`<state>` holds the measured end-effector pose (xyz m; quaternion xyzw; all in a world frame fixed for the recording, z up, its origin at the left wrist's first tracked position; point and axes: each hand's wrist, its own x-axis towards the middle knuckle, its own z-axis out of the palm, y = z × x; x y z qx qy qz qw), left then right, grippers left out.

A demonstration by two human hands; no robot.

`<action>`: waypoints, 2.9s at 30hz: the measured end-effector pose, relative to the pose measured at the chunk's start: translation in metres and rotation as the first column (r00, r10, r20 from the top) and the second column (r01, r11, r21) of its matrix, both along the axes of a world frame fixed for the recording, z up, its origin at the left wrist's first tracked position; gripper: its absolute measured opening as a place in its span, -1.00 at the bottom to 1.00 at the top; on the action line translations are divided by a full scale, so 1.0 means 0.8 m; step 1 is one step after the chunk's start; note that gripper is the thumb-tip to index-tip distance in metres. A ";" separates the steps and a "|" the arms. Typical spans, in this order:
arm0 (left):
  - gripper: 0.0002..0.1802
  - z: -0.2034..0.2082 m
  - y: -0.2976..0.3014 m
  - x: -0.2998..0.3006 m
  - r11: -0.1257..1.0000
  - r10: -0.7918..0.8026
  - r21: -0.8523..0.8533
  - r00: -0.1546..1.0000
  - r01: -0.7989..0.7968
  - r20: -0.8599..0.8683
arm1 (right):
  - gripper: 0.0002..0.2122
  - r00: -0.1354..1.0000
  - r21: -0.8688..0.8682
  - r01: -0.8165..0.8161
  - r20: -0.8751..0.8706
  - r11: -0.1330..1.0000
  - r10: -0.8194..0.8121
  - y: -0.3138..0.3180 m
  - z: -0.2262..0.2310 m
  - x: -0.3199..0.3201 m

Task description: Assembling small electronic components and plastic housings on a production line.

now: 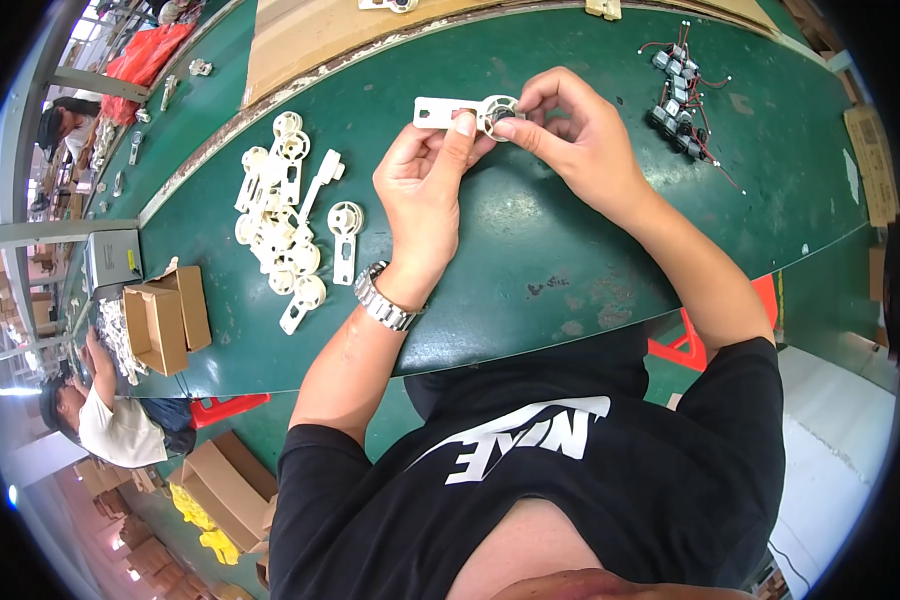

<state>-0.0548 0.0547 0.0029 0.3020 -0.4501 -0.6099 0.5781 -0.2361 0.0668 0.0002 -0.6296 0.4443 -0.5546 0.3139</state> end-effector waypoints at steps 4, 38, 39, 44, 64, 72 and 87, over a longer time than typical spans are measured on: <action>-0.85 -0.002 -0.001 0.003 0.998 -0.032 -0.045 0.999 0.033 0.027 | -0.65 0.964 0.254 -0.183 0.236 0.950 0.122 0.004 0.008 -0.001; -0.79 -0.010 -0.009 0.006 0.982 -0.107 0.154 0.994 0.106 -0.005 | -0.72 0.943 0.456 -0.285 0.289 0.843 0.162 -0.006 0.007 -0.017; -0.79 -0.010 -0.009 0.005 0.983 -0.107 0.149 0.994 0.106 -0.006 | -0.72 0.944 0.458 -0.286 0.286 0.842 0.166 -0.007 0.006 -0.017; -0.80 -0.014 -0.005 0.002 0.989 -0.114 0.103 0.993 0.111 0.020 | -0.77 0.955 0.420 -0.243 0.262 0.874 0.140 -0.009 -0.005 -0.016; -0.79 -0.019 -0.008 -0.001 0.993 -0.056 0.101 0.998 0.055 0.011 | -0.73 0.966 0.429 -0.256 0.156 0.866 0.208 -0.014 -0.005 -0.020; -0.51 0.021 -0.004 0.015 0.999 0.043 -0.049 0.793 -0.017 0.608 | -0.73 0.978 0.473 -0.188 0.167 0.861 0.122 -0.019 -0.005 -0.023; -0.67 0.061 -0.041 0.208 0.986 0.120 -0.133 -0.123 -0.102 0.985 | -0.70 0.981 0.622 -0.092 0.190 0.778 -0.035 -0.180 0.051 -0.048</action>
